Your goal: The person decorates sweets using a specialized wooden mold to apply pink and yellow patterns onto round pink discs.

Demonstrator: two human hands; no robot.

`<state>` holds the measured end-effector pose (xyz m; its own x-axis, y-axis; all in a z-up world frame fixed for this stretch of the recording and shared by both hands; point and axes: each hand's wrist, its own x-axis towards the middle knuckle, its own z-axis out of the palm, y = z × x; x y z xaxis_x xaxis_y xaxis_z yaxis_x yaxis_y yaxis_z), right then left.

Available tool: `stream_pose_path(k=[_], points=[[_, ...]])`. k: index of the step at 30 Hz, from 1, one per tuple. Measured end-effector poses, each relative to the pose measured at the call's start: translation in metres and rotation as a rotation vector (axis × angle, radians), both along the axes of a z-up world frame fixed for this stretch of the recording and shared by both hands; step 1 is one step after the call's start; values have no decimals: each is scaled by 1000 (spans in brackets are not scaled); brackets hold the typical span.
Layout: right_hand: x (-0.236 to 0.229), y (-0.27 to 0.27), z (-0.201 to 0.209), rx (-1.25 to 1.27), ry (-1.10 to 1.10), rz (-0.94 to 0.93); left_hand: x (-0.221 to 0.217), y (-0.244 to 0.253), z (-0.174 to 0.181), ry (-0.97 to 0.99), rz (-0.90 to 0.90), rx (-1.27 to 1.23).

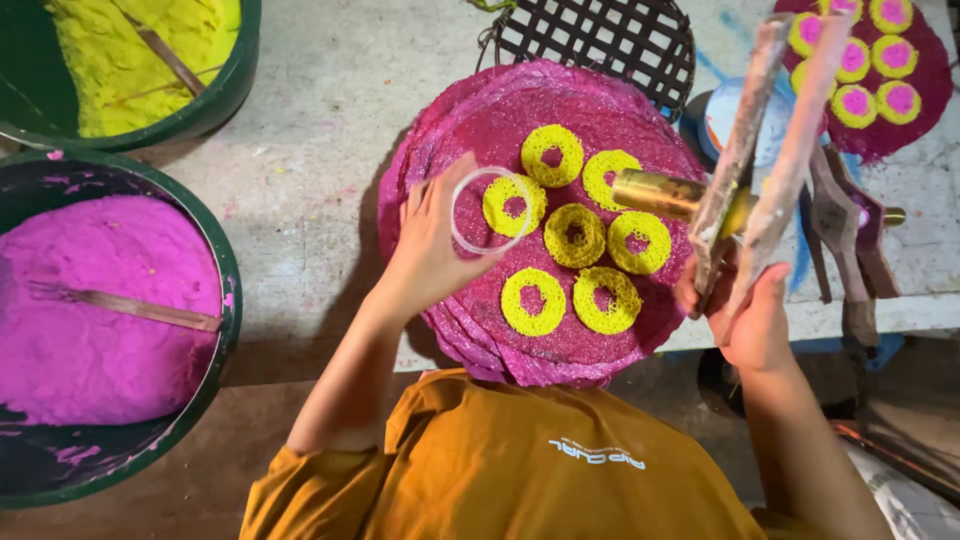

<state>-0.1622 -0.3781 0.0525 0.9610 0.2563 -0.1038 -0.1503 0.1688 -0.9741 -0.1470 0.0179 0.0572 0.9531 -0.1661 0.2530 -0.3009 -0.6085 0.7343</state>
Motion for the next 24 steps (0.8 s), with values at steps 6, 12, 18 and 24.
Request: stream_pose_path(k=[6, 12, 18, 24], points=[[-5, -2, -5, 17, -24, 9, -32, 7, -7, 180, -11, 112], [4, 5, -14, -46, 11, 99, -37, 0, -13, 178, 16, 151], [21, 44, 23, -340, 11, 407, -40, -18, 16, -149, -49, 59], [15, 80, 110, -812, -879, 551, -56, -50, 47, 237, -575, -70]])
